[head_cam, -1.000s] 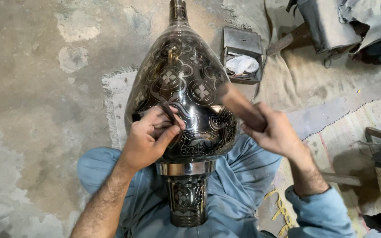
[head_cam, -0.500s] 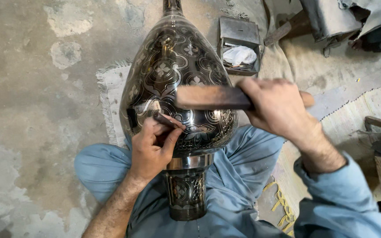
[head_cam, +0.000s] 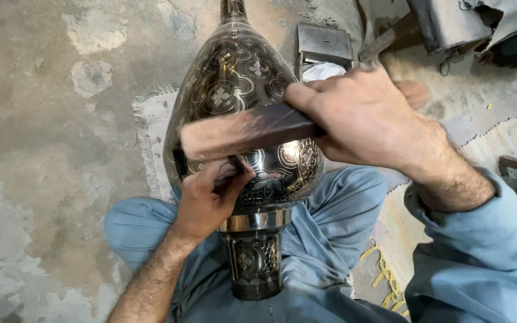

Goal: The person is sitting on the floor and using a hammer and chisel to engrave intricate patterns onto a large, polished metal vessel. They repeatedly strike the chisel with the hammer to create detailed designs on the surface of the vessel.

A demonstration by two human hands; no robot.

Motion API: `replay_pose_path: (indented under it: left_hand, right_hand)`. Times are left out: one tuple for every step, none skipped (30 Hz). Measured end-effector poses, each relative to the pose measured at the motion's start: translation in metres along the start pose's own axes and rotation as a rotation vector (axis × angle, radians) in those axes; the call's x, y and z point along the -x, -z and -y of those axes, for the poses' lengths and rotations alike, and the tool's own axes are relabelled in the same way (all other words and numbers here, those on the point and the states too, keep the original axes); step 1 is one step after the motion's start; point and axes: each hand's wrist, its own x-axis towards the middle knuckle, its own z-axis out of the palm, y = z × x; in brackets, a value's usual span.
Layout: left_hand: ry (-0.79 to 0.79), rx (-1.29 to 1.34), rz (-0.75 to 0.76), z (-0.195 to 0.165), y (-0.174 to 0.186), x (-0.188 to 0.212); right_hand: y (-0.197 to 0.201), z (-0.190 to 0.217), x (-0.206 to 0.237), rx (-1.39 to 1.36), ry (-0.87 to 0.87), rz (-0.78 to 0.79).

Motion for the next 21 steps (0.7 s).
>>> replay_pose_path:
  left_hand:
    - [0.002, 0.017, 0.04, 0.0, 0.003, -0.003]
    - [0.004, 0.034, 0.077, -0.001, 0.006, -0.006]
    - [-0.019, -0.01, 0.1, -0.001, 0.007, -0.009]
    - [-0.041, -0.053, 0.124, -0.001, 0.009, -0.013]
    - [-0.064, -0.096, 0.151, -0.002, 0.01, -0.017]
    - [-0.053, -0.08, 0.193, -0.002, 0.011, -0.021]
    - [-0.042, -0.063, 0.233, -0.003, 0.012, -0.024]
    - [-0.03, -0.049, 0.27, -0.004, 0.013, -0.028]
    - [-0.068, -0.055, 0.298, -0.005, 0.015, -0.031]
    - [-0.106, -0.059, 0.33, -0.005, 0.017, -0.034]
    - [-0.147, -0.062, 0.362, -0.006, 0.018, -0.037]
    - [-0.157, -0.064, 0.386, -0.006, 0.019, -0.04]
    - [-0.166, -0.066, 0.409, -0.006, 0.02, -0.043]
    - [-0.174, -0.069, 0.432, -0.006, 0.021, -0.045]
    - [-0.171, -0.087, 0.453, -0.006, 0.022, -0.047]
    - [-0.167, -0.105, 0.473, -0.006, 0.023, -0.049]
    - [-0.161, -0.122, 0.492, -0.006, 0.023, -0.049]
    - [-0.204, -0.119, 0.48, -0.006, 0.024, -0.05]
    - [-0.249, -0.113, 0.471, -0.006, 0.024, -0.05]
    - [-0.297, -0.108, 0.463, -0.005, 0.024, -0.051]
    - [-0.266, -0.109, 0.49, -0.005, 0.024, -0.052]
  right_hand:
    - [-0.006, -0.004, 0.005, -0.113, -0.011, -0.06]
    - [-0.012, -0.008, 0.01, -0.224, -0.02, -0.12]
    - [-0.018, -0.012, 0.015, -0.184, -0.016, -0.128]
    - [-0.025, -0.014, 0.021, -0.146, -0.012, -0.136]
    - [-0.032, -0.016, 0.028, -0.108, -0.011, -0.144]
    - [-0.039, -0.018, 0.034, -0.214, -0.067, -0.141]
    - [-0.046, -0.02, 0.04, -0.319, -0.12, -0.137]
    - [-0.052, -0.021, 0.045, -0.425, -0.17, -0.134]
    - [-0.059, -0.022, 0.051, -0.393, -0.157, -0.161]
    - [-0.065, -0.023, 0.057, -0.362, -0.147, -0.188]
    - [-0.072, -0.022, 0.064, -0.33, -0.139, -0.215]
    - [-0.078, -0.021, 0.07, -0.334, -0.144, -0.257]
    - [-0.085, -0.019, 0.075, -0.338, -0.147, -0.297]
    - [-0.091, -0.018, 0.079, -0.344, -0.149, -0.339]
    - [-0.095, -0.015, 0.084, -0.486, -0.212, -0.348]
    - [-0.099, -0.012, 0.089, -0.63, -0.275, -0.354]
    - [-0.102, -0.01, 0.093, -0.774, -0.336, -0.357]
    - [-0.105, -0.008, 0.096, -0.634, -0.314, -0.355]
    - [-0.108, -0.005, 0.1, -0.493, -0.295, -0.353]
    - [-0.11, -0.003, 0.102, -0.351, -0.276, -0.35]
    - [-0.113, -0.001, 0.105, -0.506, -0.439, -0.31]
